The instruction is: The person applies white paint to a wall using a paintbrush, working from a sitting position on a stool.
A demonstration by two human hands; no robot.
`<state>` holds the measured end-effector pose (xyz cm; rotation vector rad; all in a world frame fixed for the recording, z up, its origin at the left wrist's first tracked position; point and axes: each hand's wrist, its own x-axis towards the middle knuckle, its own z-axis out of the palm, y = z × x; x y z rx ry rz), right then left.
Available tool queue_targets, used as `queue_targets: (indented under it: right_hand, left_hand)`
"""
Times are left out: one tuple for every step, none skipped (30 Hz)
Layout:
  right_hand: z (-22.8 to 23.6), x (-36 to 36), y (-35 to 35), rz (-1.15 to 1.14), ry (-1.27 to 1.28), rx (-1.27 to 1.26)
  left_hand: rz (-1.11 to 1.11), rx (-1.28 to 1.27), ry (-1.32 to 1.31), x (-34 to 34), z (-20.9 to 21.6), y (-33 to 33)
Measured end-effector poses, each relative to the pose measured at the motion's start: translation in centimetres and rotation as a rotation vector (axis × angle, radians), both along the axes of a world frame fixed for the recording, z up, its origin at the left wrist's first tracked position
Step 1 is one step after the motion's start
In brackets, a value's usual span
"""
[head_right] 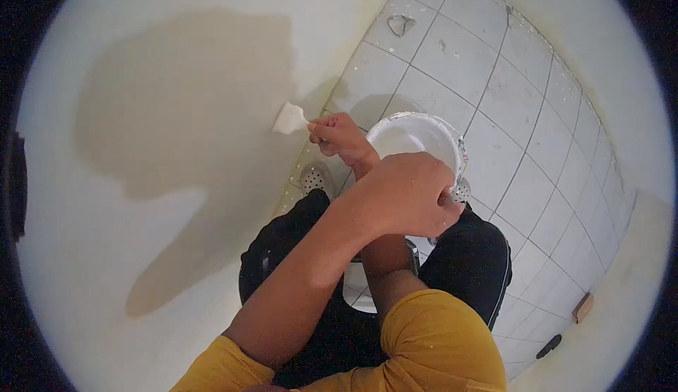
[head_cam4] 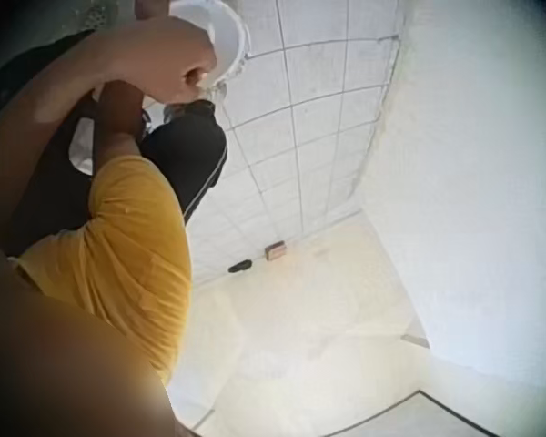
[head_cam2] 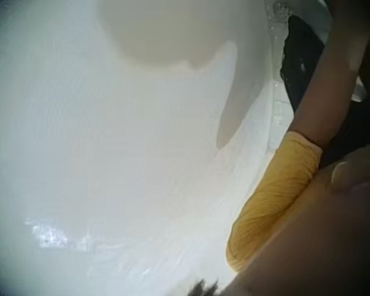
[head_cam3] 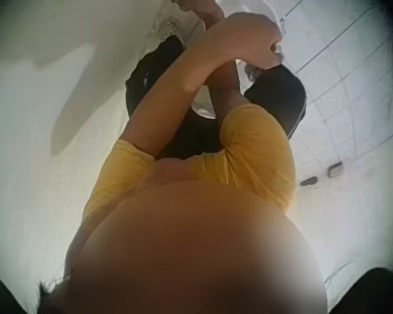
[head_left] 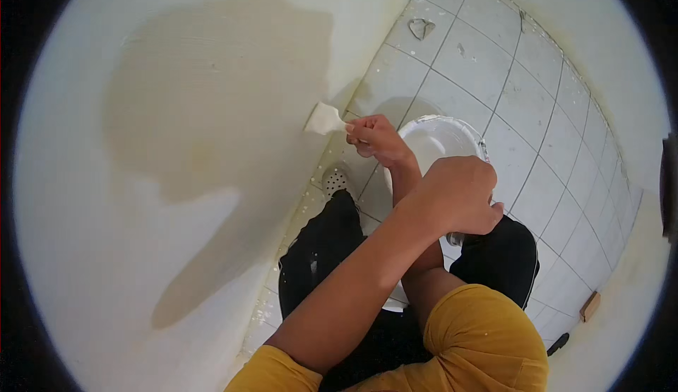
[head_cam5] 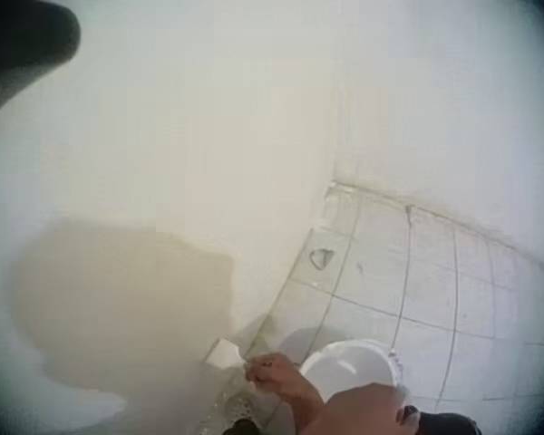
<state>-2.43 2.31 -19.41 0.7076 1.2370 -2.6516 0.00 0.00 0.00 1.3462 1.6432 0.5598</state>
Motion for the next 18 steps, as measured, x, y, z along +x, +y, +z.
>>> queue_targets:
  right_hand:
    - [1.7, -0.2, 0.8, -0.009, 0.053, -0.027]
    - [3.5, -0.3, 1.5, -0.016, 0.108, -0.054]
    - [5.4, 0.4, 0.7, -0.012, 0.115, -0.055]
    - [7.6, 0.6, 0.7, -0.037, 0.18, -0.059]
    - [9.4, 0.7, 0.6, -0.061, 0.245, -0.064]
    - [11.3, 1.0, 0.8, -0.059, 0.245, -0.059]
    - [12.7, 1.1, 0.9, -0.07, 0.241, -0.039]
    - [13.5, 1.1, 0.8, -0.08, 0.237, -0.02]
    - [13.8, 1.1, 1.0, -0.078, 0.244, -0.008]
    - [13.9, 1.0, 1.2, -0.084, 0.277, -0.019]
    - [13.9, 0.7, 1.3, -0.09, 0.311, -0.031]
    - [13.8, 0.2, 1.2, -0.088, 0.315, -0.026]
    - [13.5, -0.5, 0.8, -0.103, 0.269, 0.039]
    - [13.1, -1.1, 0.6, -0.118, 0.224, 0.104]
    - [12.2, -1.5, 0.6, -0.116, 0.223, 0.106]
    - [11.0, -1.6, 0.7, -0.083, 0.155, 0.172]
    - [9.7, -1.6, 0.9, -0.051, 0.086, 0.236]
    - [8.4, -1.7, 0.8, -0.047, 0.088, 0.228]
  left_hand:
    - [0.0, 0.016, -0.044, -0.2, 0.6, 0.3]
    - [0.0, 0.032, -0.088, -0.3, 1.0, 0.6]
    - [0.004, 0.032, -0.08, 0.4, 1.3, -0.2]
    - [0.021, 0.06, -0.127, 0.6, 1.5, -0.2]
    - [0.038, 0.088, -0.174, 0.8, 1.7, -0.3]
    - [0.039, 0.093, -0.173, 1.2, 2.1, -0.3]
    - [0.044, 0.128, -0.214, 1.4, 2.2, -0.3]
    - [0.051, 0.162, -0.254, 1.5, 2.3, -0.4]
    - [0.049, 0.175, -0.248, 1.6, 2.4, -0.3]
    - [0.04, 0.199, -0.289, 1.6, 2.5, -0.2]
    - [0.03, 0.222, -0.33, 1.5, 2.6, -0.1]
    - [0.03, 0.227, -0.326, 1.4, 2.5, -0.1]
    - [0.029, 0.229, -0.321, 1.2, 2.5, -0.2]
    - [0.028, 0.23, -0.316, 1.0, 2.4, -0.2]
    - [0.03, 0.232, -0.317, 0.9, 2.4, -0.2]
    - [0.03, 0.213, -0.311, 0.8, 2.3, -0.1]
    - [0.031, 0.193, -0.306, 0.9, 2.1, 0.0]
    - [0.036, 0.186, -0.304, 0.7, 1.9, -0.1]
